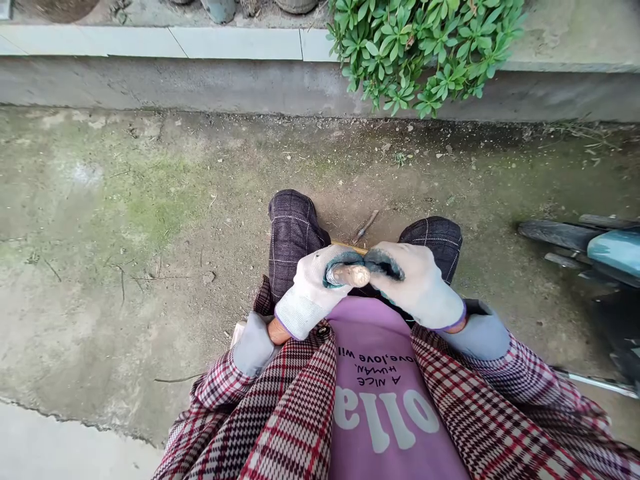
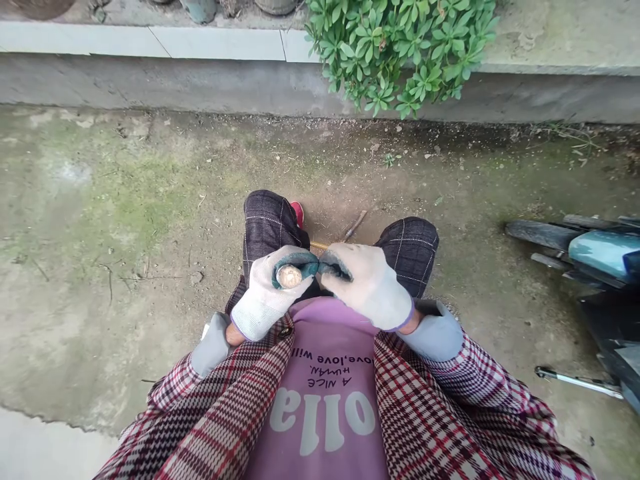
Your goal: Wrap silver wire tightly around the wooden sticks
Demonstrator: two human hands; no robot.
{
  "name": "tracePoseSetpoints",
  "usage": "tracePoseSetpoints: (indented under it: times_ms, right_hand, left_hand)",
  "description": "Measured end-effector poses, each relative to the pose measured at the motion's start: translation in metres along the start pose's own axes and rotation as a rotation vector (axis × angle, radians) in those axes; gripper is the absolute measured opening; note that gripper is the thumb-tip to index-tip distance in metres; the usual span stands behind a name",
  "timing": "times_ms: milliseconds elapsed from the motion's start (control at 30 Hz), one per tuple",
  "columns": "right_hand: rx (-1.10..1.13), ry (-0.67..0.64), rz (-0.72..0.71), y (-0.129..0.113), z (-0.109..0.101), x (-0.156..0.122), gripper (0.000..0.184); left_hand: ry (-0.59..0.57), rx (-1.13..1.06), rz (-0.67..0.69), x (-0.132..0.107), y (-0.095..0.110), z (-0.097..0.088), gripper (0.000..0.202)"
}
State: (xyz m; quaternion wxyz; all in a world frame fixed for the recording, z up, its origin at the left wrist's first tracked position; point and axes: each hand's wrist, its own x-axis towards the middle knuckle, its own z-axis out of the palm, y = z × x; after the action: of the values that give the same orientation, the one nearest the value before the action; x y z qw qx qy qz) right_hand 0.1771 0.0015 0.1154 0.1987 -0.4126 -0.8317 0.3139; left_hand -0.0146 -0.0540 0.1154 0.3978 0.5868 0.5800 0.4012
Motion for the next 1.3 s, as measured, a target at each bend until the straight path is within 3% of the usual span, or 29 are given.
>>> tracePoseSetpoints:
  times_ms: [100,167,333,433,567,933,1200,1300]
  right_hand:
    - [0.337,-0.023,0.154,0.006,0.002,0.001,0.009]
    - [0.420,-0.013,0.170,0.009,0.000,0.001,0.010]
    - [0.079,0.139,0.001,0.005,-0.013,-0.002,0.019]
    - [-0.143,0.122,-0.177,-0.001,-0.013,-0.003,0.019]
    - [-0.357,0.127,-0.314,-0.003,-0.008,-0.001,0.024]
    - [-0.566,0.094,-0.549,0.002,-0.015,0.007,0.028]
    - [-0.577,0.043,-0.593,0.003,-0.017,0.016,0.026]
    - [-0.556,-0.034,-0.535,0.003,-0.018,0.019,0.025]
  left_hand:
    - [0.070,-0.107,-0.140,0.003,-0.001,0.003,0.009]
    - [0.089,-0.254,-0.254,0.006,-0.005,0.004,0.009]
    - [0.001,-0.738,-0.479,0.012,-0.017,0.004,0.013]
    - [-0.050,-0.834,-0.504,0.012,-0.020,0.006,0.015]
    - [-0.116,-0.891,-0.510,0.010,-0.021,0.007,0.019]
    - [-0.172,-0.969,-0.623,0.013,-0.019,0.008,0.028]
    - [-0.166,-1.056,-0.626,0.017,-0.022,0.010,0.025]
    - [-0.161,-1.041,-0.626,0.018,-0.024,0.011,0.027]
